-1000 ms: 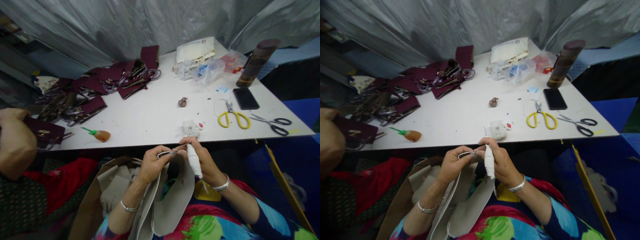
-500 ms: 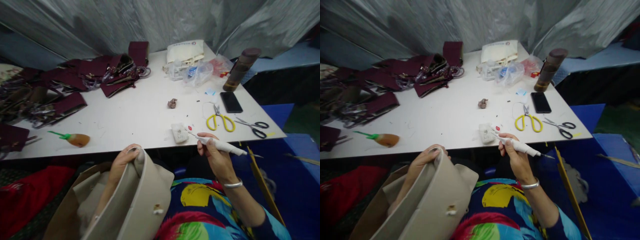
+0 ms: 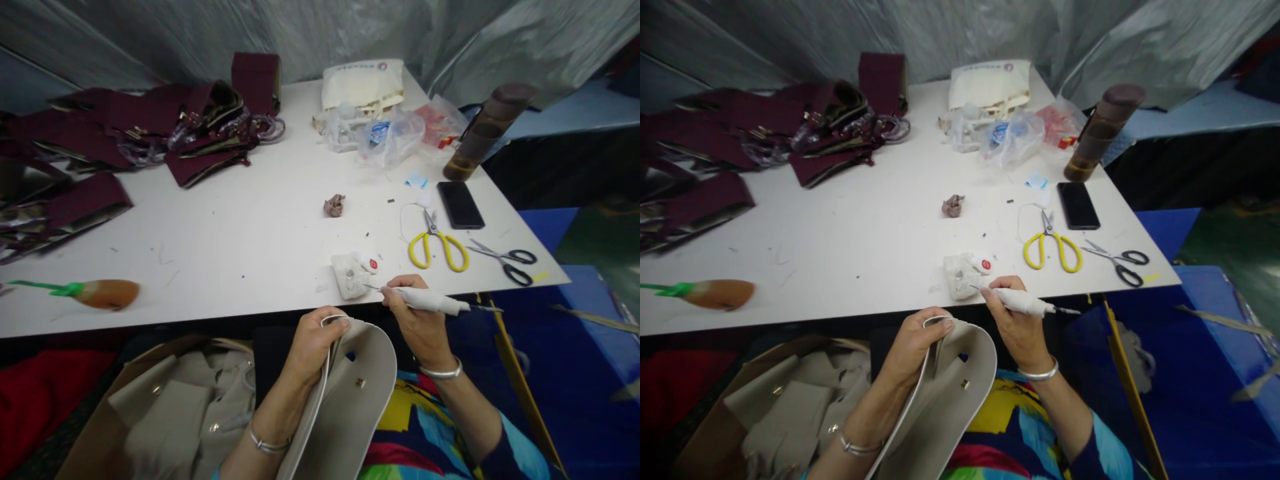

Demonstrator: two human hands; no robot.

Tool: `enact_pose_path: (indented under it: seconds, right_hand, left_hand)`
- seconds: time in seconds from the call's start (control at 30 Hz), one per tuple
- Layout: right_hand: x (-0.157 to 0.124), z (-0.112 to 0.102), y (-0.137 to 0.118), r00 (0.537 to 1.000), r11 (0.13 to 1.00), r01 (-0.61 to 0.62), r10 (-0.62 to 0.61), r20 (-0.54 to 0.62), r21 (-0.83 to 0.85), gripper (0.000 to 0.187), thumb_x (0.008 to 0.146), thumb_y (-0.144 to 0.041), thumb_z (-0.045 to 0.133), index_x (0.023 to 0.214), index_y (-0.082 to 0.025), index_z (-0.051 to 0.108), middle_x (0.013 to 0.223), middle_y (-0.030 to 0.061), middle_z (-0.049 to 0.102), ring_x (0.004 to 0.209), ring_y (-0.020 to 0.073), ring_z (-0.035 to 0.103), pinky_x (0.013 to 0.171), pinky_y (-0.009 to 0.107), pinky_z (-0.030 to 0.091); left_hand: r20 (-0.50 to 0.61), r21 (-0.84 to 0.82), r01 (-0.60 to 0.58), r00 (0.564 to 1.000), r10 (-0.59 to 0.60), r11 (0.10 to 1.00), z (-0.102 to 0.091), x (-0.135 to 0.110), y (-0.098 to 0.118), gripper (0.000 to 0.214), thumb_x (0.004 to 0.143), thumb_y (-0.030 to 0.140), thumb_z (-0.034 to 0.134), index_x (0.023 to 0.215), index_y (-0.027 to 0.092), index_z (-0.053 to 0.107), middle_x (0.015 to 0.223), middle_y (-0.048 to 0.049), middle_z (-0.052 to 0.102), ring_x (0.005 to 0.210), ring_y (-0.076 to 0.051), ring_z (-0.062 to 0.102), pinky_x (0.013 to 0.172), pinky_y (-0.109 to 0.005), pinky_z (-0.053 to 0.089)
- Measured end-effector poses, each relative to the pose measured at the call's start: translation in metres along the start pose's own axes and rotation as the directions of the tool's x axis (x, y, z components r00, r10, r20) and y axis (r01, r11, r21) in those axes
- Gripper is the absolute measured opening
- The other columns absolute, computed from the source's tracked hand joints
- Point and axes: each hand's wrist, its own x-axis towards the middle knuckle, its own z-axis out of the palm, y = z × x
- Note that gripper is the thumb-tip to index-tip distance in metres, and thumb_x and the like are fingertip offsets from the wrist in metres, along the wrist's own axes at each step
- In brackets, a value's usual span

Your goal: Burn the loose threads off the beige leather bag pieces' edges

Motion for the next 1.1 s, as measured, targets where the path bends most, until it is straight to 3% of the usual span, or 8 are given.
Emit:
enact_pose_path:
  seconds: [0.2,0.37,0.7,0.87,1.0,1.1]
  right_hand:
    - [0.006,-0.007,-0.004,0.995,0.999,-0.046,0.046,0.090,-0.004,0.018,0.096,-0.040,0.069,0.097,-0.023,0.067,0.087,0.0014,0.069,0.078,0.0190,0.063,0.076,0.031,0.052]
    - [0.005,-0.015,0.003,0.982,0.979,-0.131,0.107,0.154,0.159,0.020,0.097,-0.043,0.068,0.100,-0.024,0.069,0.082,-0.0005,0.065,0.073,0.0171,0.058,0.067,0.029,0.047]
    - [0.008,-0.013,0.000,0.970,0.936,-0.243,0.228,0.086,0.256,0.026,0.091,-0.043,0.076,0.100,-0.021,0.066,0.078,0.0021,0.075,0.072,0.0185,0.071,0.070,0.031,0.058]
    - [0.008,-0.010,0.007,0.974,0.913,-0.220,0.223,0.033,0.344,0.030,0.095,-0.049,0.070,0.096,-0.019,0.067,0.071,0.0033,0.075,0.057,0.0168,0.066,0.054,0.029,0.054]
    - [0.007,-0.011,0.015,0.985,0.942,-0.168,0.171,0.015,0.291,0.035,0.095,-0.053,0.069,0.096,-0.019,0.074,0.072,0.0026,0.071,0.062,0.0155,0.063,0.059,0.029,0.052]
    - [0.008,-0.010,0.019,0.980,0.935,-0.189,0.197,0.005,0.300,0.031,0.096,-0.051,0.070,0.096,-0.019,0.072,0.070,0.0002,0.067,0.062,0.0140,0.061,0.059,0.027,0.050]
  left_hand:
    - [0.108,0.080,0.044,0.993,-0.053,0.996,0.003,0.007,0.001,0.028,0.067,0.035,0.085,0.080,0.014,0.071,0.065,0.0001,0.063,0.059,-0.013,0.053,0.059,-0.025,0.040]
    - [0.139,0.029,0.087,0.986,-0.090,0.996,-0.004,0.011,0.003,0.034,0.067,0.039,0.087,0.082,0.015,0.069,0.065,0.0009,0.063,0.058,-0.012,0.053,0.059,-0.024,0.040]
    - [0.144,0.052,0.100,0.984,-0.106,0.994,-0.003,0.011,0.003,0.037,0.065,0.041,0.090,0.082,0.015,0.070,0.065,0.0008,0.062,0.058,-0.012,0.052,0.058,-0.024,0.039]
    - [0.154,0.078,0.077,0.984,-0.088,0.994,-0.003,0.010,0.004,0.035,0.066,0.041,0.089,0.080,0.015,0.071,0.065,0.0007,0.061,0.058,-0.012,0.051,0.058,-0.024,0.039]
    - [0.152,0.079,0.078,0.984,-0.090,0.994,-0.002,0.009,0.005,0.035,0.066,0.041,0.088,0.081,0.015,0.070,0.065,0.0005,0.062,0.057,-0.012,0.053,0.058,-0.024,0.040]
    - [0.135,0.051,0.099,0.985,-0.105,0.994,-0.002,0.009,0.004,0.035,0.065,0.039,0.089,0.082,0.016,0.069,0.065,0.0005,0.063,0.056,-0.013,0.054,0.058,-0.025,0.041]
